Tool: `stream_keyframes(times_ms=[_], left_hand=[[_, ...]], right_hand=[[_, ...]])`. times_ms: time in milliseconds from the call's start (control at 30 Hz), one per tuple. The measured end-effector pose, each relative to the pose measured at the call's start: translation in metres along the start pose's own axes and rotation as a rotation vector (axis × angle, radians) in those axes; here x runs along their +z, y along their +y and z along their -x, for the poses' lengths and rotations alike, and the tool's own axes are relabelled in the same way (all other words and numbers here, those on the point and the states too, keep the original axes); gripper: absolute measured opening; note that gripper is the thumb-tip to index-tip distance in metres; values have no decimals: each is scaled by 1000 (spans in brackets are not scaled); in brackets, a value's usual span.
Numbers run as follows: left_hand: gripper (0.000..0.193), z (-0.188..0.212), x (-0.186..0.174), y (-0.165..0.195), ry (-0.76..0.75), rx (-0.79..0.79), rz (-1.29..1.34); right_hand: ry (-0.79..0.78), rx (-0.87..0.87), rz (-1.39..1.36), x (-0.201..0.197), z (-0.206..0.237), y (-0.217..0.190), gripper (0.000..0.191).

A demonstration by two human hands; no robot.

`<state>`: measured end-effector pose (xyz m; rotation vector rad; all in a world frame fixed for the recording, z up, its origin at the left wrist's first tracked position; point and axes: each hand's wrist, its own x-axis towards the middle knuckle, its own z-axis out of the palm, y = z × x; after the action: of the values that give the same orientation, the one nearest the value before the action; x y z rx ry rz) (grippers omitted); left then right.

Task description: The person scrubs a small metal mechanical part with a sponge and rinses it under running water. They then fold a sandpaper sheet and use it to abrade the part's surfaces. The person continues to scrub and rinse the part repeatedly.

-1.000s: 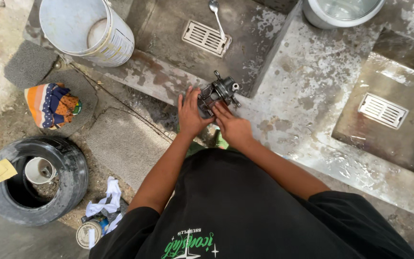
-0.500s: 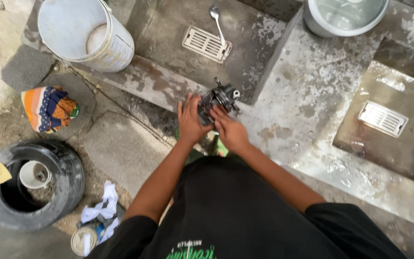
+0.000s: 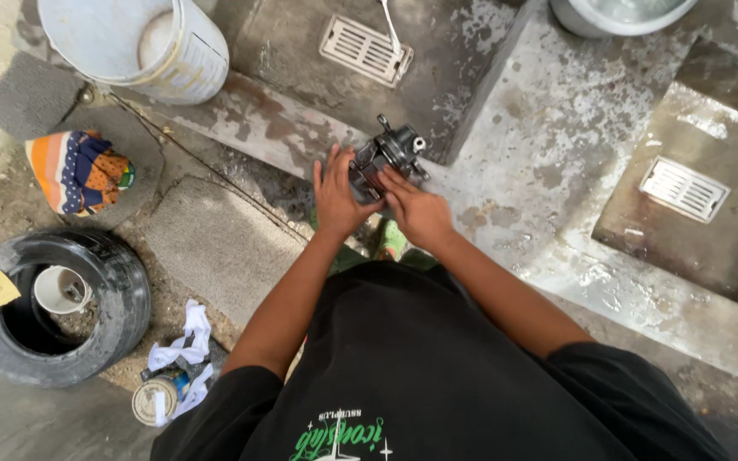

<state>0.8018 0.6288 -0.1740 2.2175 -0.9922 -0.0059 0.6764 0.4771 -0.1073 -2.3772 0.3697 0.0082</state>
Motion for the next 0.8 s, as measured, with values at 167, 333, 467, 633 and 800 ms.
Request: stream_keyframes(times_ms=[167,333,467,633,800], left_hand=[[107,-3,-3,3,-16,-4,9],[107,-4,-6,8,-26,-21,-20],[106,2,0,8,27,-8,-4],[105,3,2,9,35,-5,-2],[100,4,2,9,16,-42,-18]], right_hand=[[80,-222,-161,-3,3,1,40],[-380,230,298,-35,17,4,50],[73,-63,71,-5,1,2,39],[81,-228,-203,-2,8,4,43],[-338,183,240,-38,12,-4,51]])
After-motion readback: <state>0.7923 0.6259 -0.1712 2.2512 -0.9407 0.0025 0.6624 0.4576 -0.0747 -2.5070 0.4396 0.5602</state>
